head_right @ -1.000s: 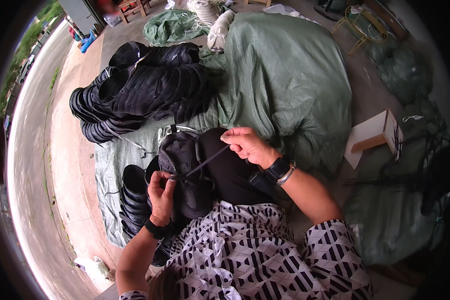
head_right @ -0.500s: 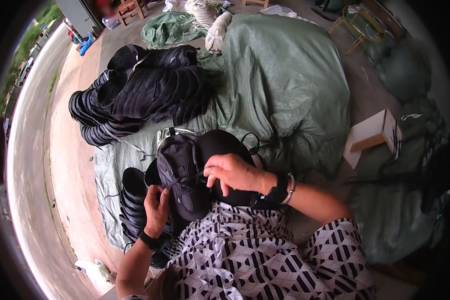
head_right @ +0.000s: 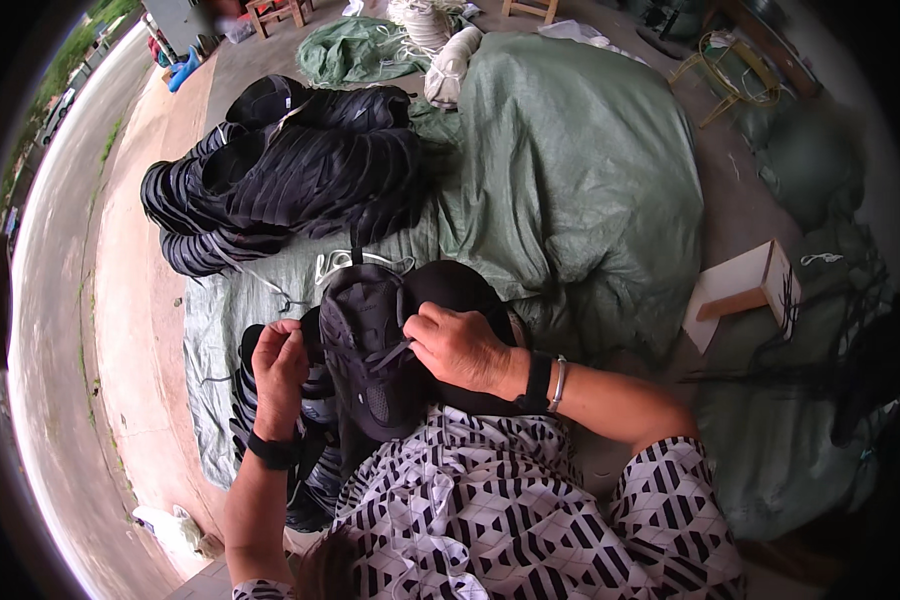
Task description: Lace up a pair of black athletic shoes.
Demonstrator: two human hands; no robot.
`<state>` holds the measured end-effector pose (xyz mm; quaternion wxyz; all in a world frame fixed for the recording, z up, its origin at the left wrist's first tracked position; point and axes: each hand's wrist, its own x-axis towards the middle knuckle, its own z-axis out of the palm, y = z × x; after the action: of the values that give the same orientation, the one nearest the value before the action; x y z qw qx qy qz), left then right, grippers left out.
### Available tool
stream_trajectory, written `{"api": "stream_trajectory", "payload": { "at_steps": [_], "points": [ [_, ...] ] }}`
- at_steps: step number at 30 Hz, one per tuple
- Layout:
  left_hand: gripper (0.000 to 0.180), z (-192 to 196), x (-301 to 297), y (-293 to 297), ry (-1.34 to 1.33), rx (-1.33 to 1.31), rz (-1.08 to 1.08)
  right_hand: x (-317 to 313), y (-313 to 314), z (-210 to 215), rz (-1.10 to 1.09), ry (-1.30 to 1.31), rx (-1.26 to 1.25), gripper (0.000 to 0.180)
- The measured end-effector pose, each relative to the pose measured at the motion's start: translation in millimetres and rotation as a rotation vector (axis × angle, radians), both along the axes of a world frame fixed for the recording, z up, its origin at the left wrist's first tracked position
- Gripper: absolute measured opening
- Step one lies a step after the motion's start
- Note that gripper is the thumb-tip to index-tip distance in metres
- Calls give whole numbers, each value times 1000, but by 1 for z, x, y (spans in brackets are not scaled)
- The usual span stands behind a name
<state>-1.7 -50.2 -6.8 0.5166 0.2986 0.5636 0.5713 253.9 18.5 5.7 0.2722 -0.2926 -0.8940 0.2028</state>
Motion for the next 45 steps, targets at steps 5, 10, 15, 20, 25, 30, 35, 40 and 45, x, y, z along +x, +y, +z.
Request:
{"api": "stream_trajectory", "payload": {
  "at_steps": [5,10,15,20,25,30,35,40,45],
  "points": [
    [7,0,-5,5,-4,-22,112,-1,2,-4,77,18,-76,15],
    [11,-11,-15,-2,-33,-42,75,2,7,5,178,84,-722,15],
    [11,-2,-15,-3,-118,-45,82,4,18,15,187,11,-1289,14],
    [9,19,-66,-2,-314,249,301,3,8,1,278,36,-448,16],
    [12,28,-58,-10,-33,83,234,-1,12,3,-131,288,-421,8],
    [13,30,-64,-18,37,74,218,22,2,-12,177,-26,-252,8],
    [9,-44,-102,-52,567,25,114,61,0,-7,-46,158,-1022,11],
    [19,-72,-69,-66,796,-153,-159,98,22,-20,-500,427,-1127,16],
    [32,-27,-35,-48,694,19,-40,72,29,-7,-389,337,-842,13]
  ]
}}
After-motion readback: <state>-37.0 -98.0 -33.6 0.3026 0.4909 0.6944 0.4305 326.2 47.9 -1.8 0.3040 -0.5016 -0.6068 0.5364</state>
